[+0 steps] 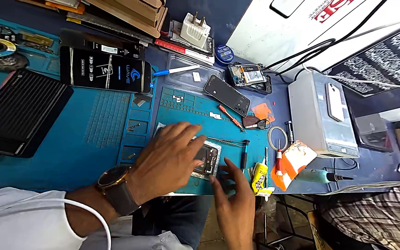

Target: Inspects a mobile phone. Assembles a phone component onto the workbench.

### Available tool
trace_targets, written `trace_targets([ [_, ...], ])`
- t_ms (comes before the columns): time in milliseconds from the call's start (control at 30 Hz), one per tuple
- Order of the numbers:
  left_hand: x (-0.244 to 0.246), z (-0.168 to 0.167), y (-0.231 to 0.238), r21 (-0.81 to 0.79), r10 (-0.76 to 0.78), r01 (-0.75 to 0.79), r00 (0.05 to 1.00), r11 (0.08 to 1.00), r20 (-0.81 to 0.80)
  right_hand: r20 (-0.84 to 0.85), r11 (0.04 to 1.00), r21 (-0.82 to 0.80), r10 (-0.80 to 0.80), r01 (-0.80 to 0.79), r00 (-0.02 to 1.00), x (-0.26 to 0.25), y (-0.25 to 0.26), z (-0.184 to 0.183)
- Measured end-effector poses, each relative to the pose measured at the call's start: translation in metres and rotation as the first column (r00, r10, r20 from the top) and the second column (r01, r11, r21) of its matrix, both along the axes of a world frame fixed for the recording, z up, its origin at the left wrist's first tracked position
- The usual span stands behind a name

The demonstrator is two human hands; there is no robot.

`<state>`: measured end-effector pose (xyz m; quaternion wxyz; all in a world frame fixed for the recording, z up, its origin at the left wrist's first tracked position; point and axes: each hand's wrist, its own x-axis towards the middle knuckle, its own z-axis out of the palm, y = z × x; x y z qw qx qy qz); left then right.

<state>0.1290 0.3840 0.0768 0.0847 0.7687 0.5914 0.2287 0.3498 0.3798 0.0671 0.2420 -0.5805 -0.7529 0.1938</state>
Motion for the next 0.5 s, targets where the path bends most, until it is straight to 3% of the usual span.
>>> trace_targets([
  [200, -0.009, 0.001, -0.001, -0.129, -0.018, -0.009, 0.979, 0.992, -0.204, 0.063, 0.978, 0.205, -0.059, 0.045, 0.996, -0.003, -0.009, -0.022],
  [367, -0.002, 0.004, -0.014, -0.133, 0.048, -0.075, 0.98, 0.988, -0.194, 0.125, 0.962, 0.273, -0.038, 0.002, 0.991, 0.004, 0.018, -0.02],
  [500, 0.01, 0.002, -0.035, -0.148, 0.073, -0.097, 0.984, 0.984, -0.163, 0.149, 0.977, 0.21, 0.017, -0.048, 0.989, 0.007, 0.032, -0.011],
])
